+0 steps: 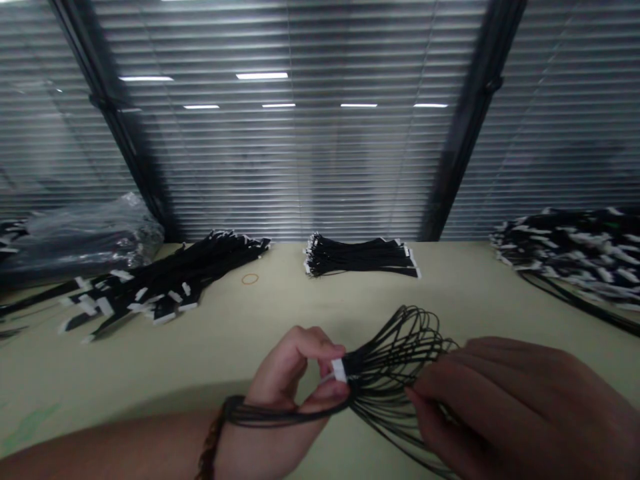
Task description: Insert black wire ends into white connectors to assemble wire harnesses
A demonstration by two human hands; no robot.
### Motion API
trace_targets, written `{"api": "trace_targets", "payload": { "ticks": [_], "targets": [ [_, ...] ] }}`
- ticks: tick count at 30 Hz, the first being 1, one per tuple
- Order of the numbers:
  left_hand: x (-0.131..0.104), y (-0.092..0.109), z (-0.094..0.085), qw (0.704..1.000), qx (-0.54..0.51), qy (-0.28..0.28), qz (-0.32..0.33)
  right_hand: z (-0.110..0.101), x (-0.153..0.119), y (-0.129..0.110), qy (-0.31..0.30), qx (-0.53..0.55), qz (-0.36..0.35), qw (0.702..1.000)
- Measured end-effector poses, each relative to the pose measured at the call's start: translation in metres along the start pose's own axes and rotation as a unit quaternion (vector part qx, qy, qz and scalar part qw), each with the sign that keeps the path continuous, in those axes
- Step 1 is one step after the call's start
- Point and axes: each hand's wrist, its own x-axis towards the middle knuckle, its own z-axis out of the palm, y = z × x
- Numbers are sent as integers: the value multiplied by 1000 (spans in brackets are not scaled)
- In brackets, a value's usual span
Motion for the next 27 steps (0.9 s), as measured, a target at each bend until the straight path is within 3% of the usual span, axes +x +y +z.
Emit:
{"api": "trace_targets", "payload": {
  "ticks": [8,27],
  "targets": [
    [0,-2,0,1000,-10,-18,-1,3,-1,-3,-2,3,-3,1000],
    [1,2,1,999,38,2,36,2,-4,-5,-5,17,-3,1000]
  ]
}}
